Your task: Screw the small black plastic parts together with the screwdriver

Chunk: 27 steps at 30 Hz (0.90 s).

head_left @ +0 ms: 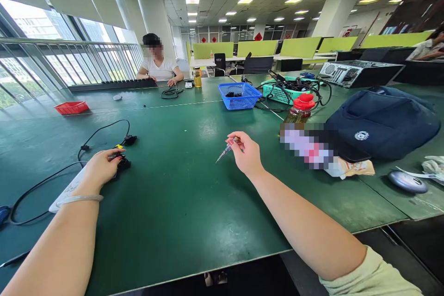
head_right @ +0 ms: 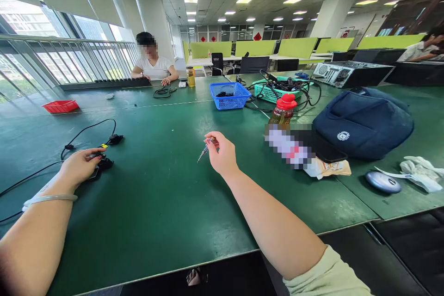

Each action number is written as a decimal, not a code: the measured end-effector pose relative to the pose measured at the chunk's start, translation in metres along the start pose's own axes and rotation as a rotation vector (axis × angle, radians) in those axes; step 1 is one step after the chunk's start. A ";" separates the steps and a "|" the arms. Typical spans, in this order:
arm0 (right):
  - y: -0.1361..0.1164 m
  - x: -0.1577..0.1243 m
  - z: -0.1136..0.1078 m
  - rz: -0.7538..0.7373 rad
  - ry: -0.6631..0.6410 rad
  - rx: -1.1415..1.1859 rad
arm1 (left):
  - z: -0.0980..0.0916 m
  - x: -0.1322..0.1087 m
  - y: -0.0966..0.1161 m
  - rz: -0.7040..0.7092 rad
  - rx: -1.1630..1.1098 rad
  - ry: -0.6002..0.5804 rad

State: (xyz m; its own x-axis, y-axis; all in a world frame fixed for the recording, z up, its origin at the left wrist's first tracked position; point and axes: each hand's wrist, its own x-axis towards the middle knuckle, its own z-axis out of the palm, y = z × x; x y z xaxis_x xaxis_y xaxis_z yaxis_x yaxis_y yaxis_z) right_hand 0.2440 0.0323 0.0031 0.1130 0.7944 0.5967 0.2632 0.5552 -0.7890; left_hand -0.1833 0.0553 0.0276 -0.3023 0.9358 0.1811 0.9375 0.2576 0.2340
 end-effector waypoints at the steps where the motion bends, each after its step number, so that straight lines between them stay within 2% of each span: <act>1: 0.000 0.000 0.000 -0.002 -0.002 0.000 | 0.000 0.000 0.000 -0.025 0.006 -0.010; 3: -0.001 0.000 0.000 -0.004 -0.004 0.002 | -0.001 -0.001 0.003 -0.073 -0.007 0.012; 9: -0.003 0.000 0.000 -0.011 -0.008 0.002 | -0.003 -0.005 0.009 -0.024 -0.036 0.141; 14: -0.005 0.000 0.000 -0.006 -0.014 0.000 | -0.004 -0.009 0.010 -0.060 -0.227 0.097; 20: -0.006 0.000 0.001 0.003 -0.018 0.002 | -0.001 -0.006 0.007 0.019 -0.060 0.162; 27: -0.005 -0.001 0.000 0.006 -0.018 -0.004 | -0.002 -0.005 0.004 -0.076 -0.028 0.109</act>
State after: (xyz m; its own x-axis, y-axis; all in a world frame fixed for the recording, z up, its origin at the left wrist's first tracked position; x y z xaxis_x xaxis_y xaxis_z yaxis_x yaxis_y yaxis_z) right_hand 0.2428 0.0293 0.0063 0.0977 0.8022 0.5890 0.2662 0.5492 -0.7922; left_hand -0.1787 0.0511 0.0294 -0.3909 0.8818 0.2637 0.9063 0.3189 0.2773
